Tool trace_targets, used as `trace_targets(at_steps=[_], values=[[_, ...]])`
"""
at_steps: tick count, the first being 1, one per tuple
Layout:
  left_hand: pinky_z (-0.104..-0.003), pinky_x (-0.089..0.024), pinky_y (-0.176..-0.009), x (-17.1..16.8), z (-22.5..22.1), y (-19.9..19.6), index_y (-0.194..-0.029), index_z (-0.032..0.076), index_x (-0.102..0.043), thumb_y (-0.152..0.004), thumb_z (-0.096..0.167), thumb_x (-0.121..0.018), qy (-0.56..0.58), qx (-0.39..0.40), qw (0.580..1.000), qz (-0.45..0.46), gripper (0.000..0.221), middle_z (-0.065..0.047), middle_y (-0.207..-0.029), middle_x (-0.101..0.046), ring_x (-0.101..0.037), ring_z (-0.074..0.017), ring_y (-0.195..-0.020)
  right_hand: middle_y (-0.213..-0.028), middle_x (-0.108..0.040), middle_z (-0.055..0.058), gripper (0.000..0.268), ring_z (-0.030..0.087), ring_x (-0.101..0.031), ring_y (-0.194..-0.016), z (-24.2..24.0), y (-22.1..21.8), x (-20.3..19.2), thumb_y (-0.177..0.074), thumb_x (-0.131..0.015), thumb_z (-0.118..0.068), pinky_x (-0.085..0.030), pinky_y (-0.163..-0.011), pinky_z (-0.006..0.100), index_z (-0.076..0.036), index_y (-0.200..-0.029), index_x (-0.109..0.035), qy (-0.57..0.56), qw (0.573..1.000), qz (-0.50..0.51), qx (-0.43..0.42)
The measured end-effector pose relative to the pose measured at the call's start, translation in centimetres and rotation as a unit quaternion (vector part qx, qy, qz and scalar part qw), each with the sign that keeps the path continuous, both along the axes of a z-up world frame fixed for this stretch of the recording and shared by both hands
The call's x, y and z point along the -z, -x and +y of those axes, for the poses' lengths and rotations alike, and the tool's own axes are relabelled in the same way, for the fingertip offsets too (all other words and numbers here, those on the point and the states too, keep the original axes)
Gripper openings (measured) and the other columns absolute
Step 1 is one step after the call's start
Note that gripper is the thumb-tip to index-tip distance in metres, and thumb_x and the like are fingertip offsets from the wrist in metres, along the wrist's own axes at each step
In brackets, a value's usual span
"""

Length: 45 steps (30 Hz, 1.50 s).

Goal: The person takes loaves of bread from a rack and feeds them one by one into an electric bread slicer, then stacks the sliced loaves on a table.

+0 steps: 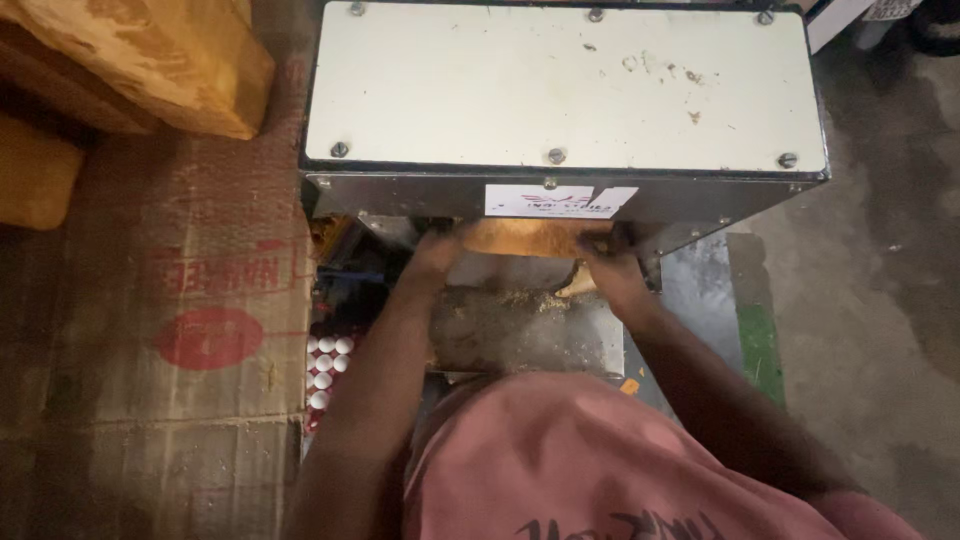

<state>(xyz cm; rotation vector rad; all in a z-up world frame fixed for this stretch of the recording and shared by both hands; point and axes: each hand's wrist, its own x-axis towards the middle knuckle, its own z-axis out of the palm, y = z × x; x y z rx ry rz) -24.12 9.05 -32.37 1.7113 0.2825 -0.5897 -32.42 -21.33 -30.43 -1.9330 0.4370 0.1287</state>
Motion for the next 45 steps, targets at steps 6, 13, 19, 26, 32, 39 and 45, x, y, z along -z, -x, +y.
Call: trace_targets(at_steps=[6, 13, 19, 26, 32, 39, 45], values=[[-0.041, -0.036, -0.117, -3.1, -0.6, 0.2, -0.155, 0.005, -0.039, -0.092, 0.052, -0.070, -0.021, 0.032, 0.999, -0.032, 0.085, -0.017, -0.152, -0.053, -0.046, -0.0286, -0.142, -0.132, -0.060, 0.014, 0.072, 0.023, -0.058, -0.113, -0.5, -1.0, 1.8, -0.090, -0.075, -0.032, -0.050, -0.095, 0.036, -0.005, -0.148, -0.040, -0.109, 0.994, 0.007, -0.026], [-0.043, -0.036, -0.116, -3.5, -0.4, 1.1, -0.156, 0.009, -0.041, -0.087, 0.053, -0.073, 0.014, 0.000, 1.000, 0.024, 0.088, -0.016, -0.159, -0.045, -0.045, -0.0302, -0.143, -0.115, -0.070, 0.008, 0.055, 0.019, -0.063, -0.103, -0.5, -0.3, 1.4, -0.095, -0.073, -0.034, -0.053, -0.090, 0.034, -0.002, -0.136, -0.054, -0.077, 0.995, -0.015, -0.068], [-0.040, -0.036, -0.118, -1.4, -0.8, 0.5, -0.156, 0.006, -0.036, -0.089, 0.049, -0.075, 0.008, 0.019, 0.991, -0.131, 0.089, -0.016, -0.160, -0.044, -0.043, -0.0303, -0.145, -0.120, -0.069, 0.011, 0.052, 0.019, -0.064, -0.110, -0.3, -0.2, 1.0, -0.095, -0.073, -0.028, -0.053, -0.093, 0.035, -0.001, -0.136, -0.053, -0.111, 0.987, -0.058, -0.096], [-0.039, -0.042, -0.115, 1.5, -0.6, 0.0, -0.150, 0.004, -0.049, -0.092, 0.042, -0.074, 0.061, 0.021, 0.983, -0.173, 0.074, -0.014, -0.151, -0.055, -0.051, -0.0284, -0.137, -0.130, -0.063, 0.014, 0.057, 0.021, -0.058, -0.122, -0.2, -0.2, 1.0, -0.097, -0.070, -0.025, -0.049, -0.102, 0.035, 0.001, -0.140, -0.043, -0.096, 0.983, -0.088, -0.128], [-0.040, -0.043, -0.113, 0.7, -0.5, 0.3, -0.150, 0.006, -0.048, -0.090, 0.041, -0.076, 0.108, 0.016, 0.989, -0.096, 0.074, -0.012, -0.151, -0.053, -0.052, -0.0275, -0.136, -0.133, -0.065, 0.017, 0.060, 0.021, -0.062, -0.125, -0.8, -0.1, 1.3, -0.099, -0.069, -0.026, -0.051, -0.105, 0.034, 0.002, -0.143, -0.038, -0.088, 0.990, 0.027, -0.107], [-0.040, -0.036, -0.114, -3.6, -0.6, 1.7, -0.153, 0.010, -0.044, -0.091, 0.041, -0.074, 0.063, 0.013, 0.995, -0.073, 0.075, -0.010, -0.152, -0.051, -0.047, -0.0257, -0.139, -0.132, -0.066, 0.016, 0.063, 0.024, -0.063, -0.123, -1.0, 0.1, 1.4, -0.098, -0.071, -0.029, -0.051, -0.104, 0.037, 0.001, -0.146, -0.045, -0.024, 0.986, -0.064, -0.154], [-0.039, -0.040, -0.114, -2.2, -0.5, 1.4, -0.149, 0.008, -0.048, -0.092, 0.038, -0.075, 0.072, 0.029, 0.987, -0.138, 0.070, -0.012, -0.149, -0.056, -0.051, -0.0269, -0.136, -0.127, -0.069, 0.015, 0.072, 0.023, -0.066, -0.117, -0.6, 0.3, -0.5, -0.093, -0.073, -0.034, -0.053, -0.100, 0.037, 0.001, -0.146, -0.039, -0.069, 0.988, -0.009, -0.136]])
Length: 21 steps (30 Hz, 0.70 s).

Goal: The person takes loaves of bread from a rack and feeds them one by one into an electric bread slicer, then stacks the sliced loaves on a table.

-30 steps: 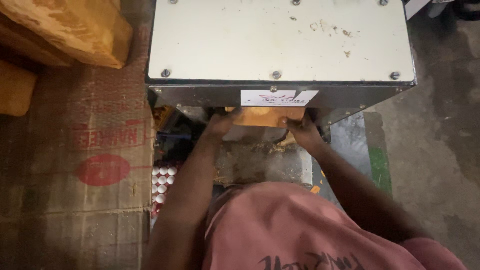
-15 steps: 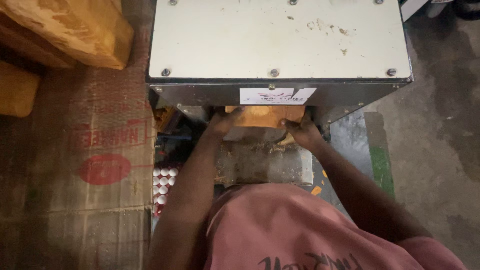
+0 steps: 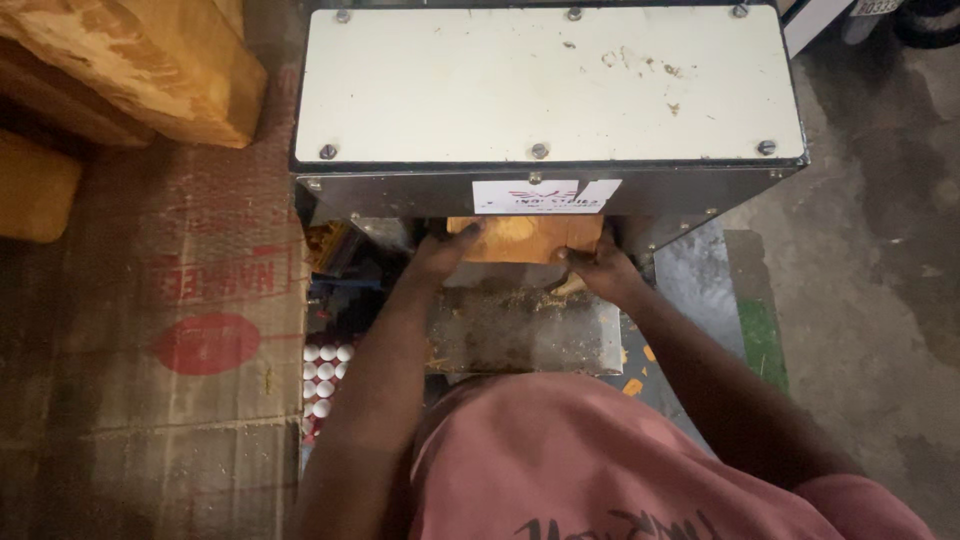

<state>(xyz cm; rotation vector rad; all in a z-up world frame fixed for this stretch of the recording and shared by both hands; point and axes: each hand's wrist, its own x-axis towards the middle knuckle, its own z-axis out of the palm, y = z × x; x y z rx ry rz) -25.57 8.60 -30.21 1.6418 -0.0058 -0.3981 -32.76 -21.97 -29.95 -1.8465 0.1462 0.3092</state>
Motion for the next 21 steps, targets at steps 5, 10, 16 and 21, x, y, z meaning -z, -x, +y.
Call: trace_targets(at_steps=[5, 10, 16, 21], values=[[-0.038, -0.044, -0.111, -0.7, -0.1, 0.1, -0.145, 0.009, -0.056, -0.091, 0.043, -0.073, -0.007, 0.002, 0.997, 0.080, 0.066, -0.010, -0.143, -0.063, -0.057, -0.0248, -0.132, -0.128, -0.068, 0.016, 0.076, 0.022, -0.067, -0.118, 0.1, 0.1, -0.9, -0.093, -0.073, -0.034, -0.055, -0.100, 0.038, 0.003, -0.146, -0.033, 0.024, 0.999, 0.029, -0.003], [-0.039, -0.043, -0.112, -1.3, 0.1, 0.5, -0.143, 0.008, -0.060, -0.091, 0.044, -0.074, -0.038, 0.003, 0.995, 0.088, 0.064, -0.010, -0.143, -0.064, -0.057, -0.0241, -0.132, -0.131, -0.064, 0.018, 0.077, 0.025, -0.063, -0.122, 0.1, 0.1, -0.5, -0.094, -0.071, -0.031, -0.053, -0.103, 0.039, 0.007, -0.147, -0.030, 0.028, 0.999, 0.012, -0.011], [-0.041, -0.043, -0.111, -0.4, 0.0, -0.1, -0.148, 0.007, -0.050, -0.092, 0.041, -0.073, 0.008, 0.029, 0.999, 0.044, 0.070, -0.014, -0.146, -0.058, -0.054, -0.0268, -0.134, -0.133, -0.063, 0.020, 0.080, 0.026, -0.061, -0.127, 0.3, 0.2, -1.7, -0.095, -0.070, -0.035, -0.052, -0.108, 0.038, 0.004, -0.149, -0.025, 0.048, 0.997, 0.059, -0.018], [-0.042, -0.043, -0.111, -2.5, -0.1, 0.7, -0.148, 0.007, -0.048, -0.093, 0.042, -0.070, -0.042, 0.032, 0.998, 0.043, 0.068, -0.016, -0.147, -0.057, -0.054, -0.0289, -0.135, -0.137, -0.059, 0.020, 0.082, 0.027, -0.059, -0.129, 0.4, 0.5, -1.7, -0.095, -0.072, -0.031, -0.052, -0.109, 0.039, 0.003, -0.151, -0.022, 0.004, 1.000, -0.012, -0.023]])
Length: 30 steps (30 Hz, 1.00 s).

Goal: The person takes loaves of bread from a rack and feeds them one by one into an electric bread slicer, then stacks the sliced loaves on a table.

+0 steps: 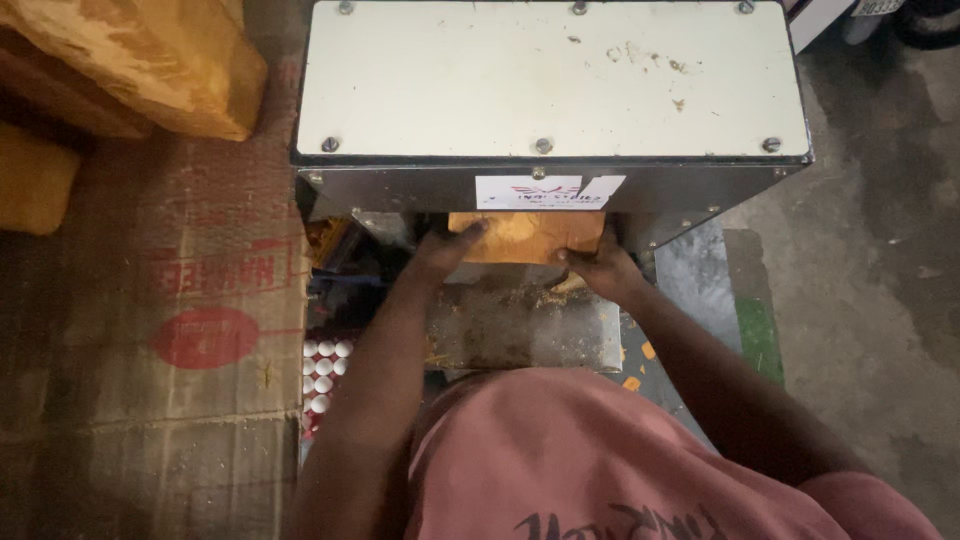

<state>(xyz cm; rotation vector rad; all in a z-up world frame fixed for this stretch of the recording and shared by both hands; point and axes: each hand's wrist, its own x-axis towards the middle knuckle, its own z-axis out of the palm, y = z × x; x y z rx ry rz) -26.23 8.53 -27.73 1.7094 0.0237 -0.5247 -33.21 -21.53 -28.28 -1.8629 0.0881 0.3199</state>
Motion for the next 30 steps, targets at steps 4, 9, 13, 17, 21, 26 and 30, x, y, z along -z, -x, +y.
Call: trace_targets(at_steps=[4, 9, 13, 17, 21, 26, 30], values=[[-0.043, -0.046, -0.110, 0.6, -0.2, 0.3, -0.146, 0.005, -0.050, -0.094, 0.044, -0.069, 0.013, 0.016, 0.999, -0.041, 0.067, -0.020, -0.143, -0.060, -0.058, -0.0304, -0.131, -0.140, -0.054, 0.021, 0.090, 0.027, -0.055, -0.129, 0.0, -0.3, 0.8, -0.090, -0.078, -0.024, -0.050, -0.106, 0.040, 0.002, -0.152, -0.018, 0.008, 0.999, -0.049, 0.005], [-0.041, -0.051, -0.105, 3.0, -0.2, 0.4, -0.142, 0.002, -0.053, -0.092, 0.044, -0.072, 0.012, -0.020, 1.000, -0.019, 0.068, -0.017, -0.136, -0.065, -0.064, -0.0277, -0.125, -0.133, -0.061, 0.017, 0.091, 0.026, -0.063, -0.120, -0.1, -0.1, 0.7, -0.088, -0.076, -0.027, -0.056, -0.100, 0.038, -0.002, -0.154, -0.019, 0.036, 0.997, 0.053, 0.030], [-0.042, -0.051, -0.105, 4.3, 0.0, 0.3, -0.140, 0.002, -0.056, -0.092, 0.043, -0.075, 0.052, -0.023, 0.998, -0.018, 0.066, -0.016, -0.134, -0.067, -0.064, -0.0259, -0.124, -0.137, -0.059, 0.017, 0.087, 0.025, -0.060, -0.126, -0.6, 0.0, 1.6, -0.091, -0.080, -0.025, -0.054, -0.103, 0.037, -0.001, -0.152, -0.023, 0.035, 0.999, 0.017, 0.015], [-0.041, -0.052, -0.104, 3.8, -0.2, 0.0, -0.140, 0.003, -0.055, -0.091, 0.044, -0.073, 0.053, -0.007, 0.996, -0.076, 0.067, -0.016, -0.133, -0.068, -0.065, -0.0255, -0.123, -0.138, -0.064, 0.018, 0.075, 0.025, -0.063, -0.127, -1.0, 0.0, 2.9, -0.092, -0.078, -0.024, -0.055, -0.105, 0.037, -0.002, -0.150, -0.037, -0.019, 1.000, -0.005, -0.024], [-0.041, -0.049, -0.106, 2.8, -0.1, 0.5, -0.141, 0.006, -0.056, -0.092, 0.047, -0.073, 0.028, -0.027, 0.999, 0.022, 0.066, -0.015, -0.136, -0.065, -0.062, -0.0260, -0.125, -0.136, -0.057, 0.014, 0.077, 0.023, -0.057, -0.126, -0.4, -0.2, 2.3, -0.088, -0.079, -0.021, -0.054, -0.104, 0.037, -0.004, -0.147, -0.032, -0.067, 0.997, -0.034, -0.015], [-0.040, -0.049, -0.105, 1.3, 0.0, 1.1, -0.134, 0.007, -0.067, -0.091, 0.048, -0.070, 0.009, -0.030, 0.999, 0.031, 0.059, -0.013, -0.134, -0.068, -0.064, -0.0250, -0.123, -0.129, -0.063, 0.011, 0.063, 0.022, -0.060, -0.121, -0.3, 0.2, 0.9, -0.091, -0.078, -0.019, -0.054, -0.100, 0.037, -0.004, -0.142, -0.044, 0.005, 0.999, -0.001, -0.031], [-0.039, -0.050, -0.104, 1.7, 0.0, 1.1, -0.131, 0.006, -0.068, -0.092, 0.045, -0.072, 0.040, -0.033, 0.999, 0.017, 0.055, -0.011, -0.131, -0.070, -0.064, -0.0225, -0.121, -0.126, -0.067, 0.014, 0.054, 0.022, -0.064, -0.117, -0.7, 0.2, 1.7, -0.093, -0.077, -0.016, -0.058, -0.095, 0.038, -0.001, -0.139, -0.052, -0.059, 0.994, -0.072, -0.066]])
